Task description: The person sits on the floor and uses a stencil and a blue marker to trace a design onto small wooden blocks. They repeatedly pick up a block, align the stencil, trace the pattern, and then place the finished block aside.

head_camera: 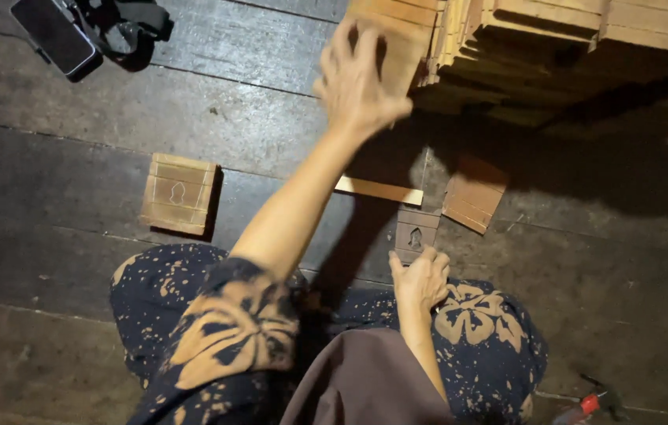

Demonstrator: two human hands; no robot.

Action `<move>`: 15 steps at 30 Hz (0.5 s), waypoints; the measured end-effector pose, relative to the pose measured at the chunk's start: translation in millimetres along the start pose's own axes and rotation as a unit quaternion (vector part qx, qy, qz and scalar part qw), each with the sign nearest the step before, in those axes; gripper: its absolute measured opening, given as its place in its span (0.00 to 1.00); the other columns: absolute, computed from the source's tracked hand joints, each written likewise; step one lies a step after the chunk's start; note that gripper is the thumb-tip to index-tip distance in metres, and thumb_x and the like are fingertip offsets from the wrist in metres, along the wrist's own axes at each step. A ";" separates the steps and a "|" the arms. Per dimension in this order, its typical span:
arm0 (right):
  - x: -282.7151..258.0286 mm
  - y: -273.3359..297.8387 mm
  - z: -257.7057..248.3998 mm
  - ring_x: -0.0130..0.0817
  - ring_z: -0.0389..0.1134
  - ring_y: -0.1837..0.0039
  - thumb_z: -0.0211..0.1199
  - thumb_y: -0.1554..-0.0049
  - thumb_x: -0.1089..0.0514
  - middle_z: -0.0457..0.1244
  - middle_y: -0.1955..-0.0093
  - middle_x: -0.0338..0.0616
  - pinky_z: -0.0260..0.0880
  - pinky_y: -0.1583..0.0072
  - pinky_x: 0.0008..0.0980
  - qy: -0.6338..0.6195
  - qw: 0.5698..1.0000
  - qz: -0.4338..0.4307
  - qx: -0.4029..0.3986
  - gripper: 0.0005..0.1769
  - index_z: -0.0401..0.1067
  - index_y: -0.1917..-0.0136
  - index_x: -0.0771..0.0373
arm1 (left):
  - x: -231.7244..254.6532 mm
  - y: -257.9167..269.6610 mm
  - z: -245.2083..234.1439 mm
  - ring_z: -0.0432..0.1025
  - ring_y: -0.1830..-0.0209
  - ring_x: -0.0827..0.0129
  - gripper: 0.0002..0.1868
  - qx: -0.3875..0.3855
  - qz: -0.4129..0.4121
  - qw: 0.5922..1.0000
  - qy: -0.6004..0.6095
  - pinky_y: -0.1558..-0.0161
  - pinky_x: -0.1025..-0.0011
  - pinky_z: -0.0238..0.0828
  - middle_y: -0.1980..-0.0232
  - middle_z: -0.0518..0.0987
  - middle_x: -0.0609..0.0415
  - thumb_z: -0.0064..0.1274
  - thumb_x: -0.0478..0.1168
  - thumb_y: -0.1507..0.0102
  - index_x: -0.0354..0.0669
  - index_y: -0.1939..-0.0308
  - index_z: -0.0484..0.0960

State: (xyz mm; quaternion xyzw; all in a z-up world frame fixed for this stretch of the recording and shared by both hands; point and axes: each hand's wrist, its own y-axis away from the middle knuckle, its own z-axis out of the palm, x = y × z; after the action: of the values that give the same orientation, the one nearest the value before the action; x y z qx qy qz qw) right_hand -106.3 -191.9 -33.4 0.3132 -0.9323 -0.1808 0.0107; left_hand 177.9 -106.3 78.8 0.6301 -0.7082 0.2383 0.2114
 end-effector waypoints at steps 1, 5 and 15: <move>-1.2 2.4 -2.9 0.54 0.63 0.33 0.72 0.51 0.33 0.60 0.36 0.54 0.67 0.41 0.61 -0.005 1.000 0.007 0.006 0.41 0.68 0.33 0.58 | -6.5 29.2 -16.2 0.55 0.26 0.46 0.52 0.009 0.036 0.998 0.059 0.39 0.44 0.63 0.25 0.54 0.50 0.73 0.54 0.62 0.60 0.36 0.66; 16.5 -13.9 35.1 0.54 0.66 0.38 0.72 0.57 0.36 0.59 0.44 0.46 0.69 0.46 0.65 -0.012 0.996 -0.027 0.089 0.42 0.64 0.34 0.51 | -62.0 142.9 -19.5 0.57 0.27 0.31 0.50 -0.135 -0.037 0.939 0.314 0.33 0.38 0.59 0.29 0.56 0.38 0.70 0.56 0.60 0.57 0.35 0.67; 12.3 -9.6 24.5 0.53 0.66 0.38 0.70 0.60 0.34 0.60 0.43 0.47 0.70 0.45 0.61 -0.010 0.995 -0.028 0.097 0.44 0.65 0.34 0.49 | -94.3 244.8 -23.7 0.70 0.41 0.23 0.33 -0.234 -0.439 0.297 0.815 0.45 0.18 0.58 0.41 0.78 0.32 0.54 0.53 0.48 0.40 0.42 0.79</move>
State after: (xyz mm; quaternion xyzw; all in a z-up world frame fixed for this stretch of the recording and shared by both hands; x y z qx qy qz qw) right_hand -113.9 -198.2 -60.7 0.3372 -0.9362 -0.0930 -0.0342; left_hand -54.3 5.2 23.7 0.2549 0.1827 0.3260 0.8918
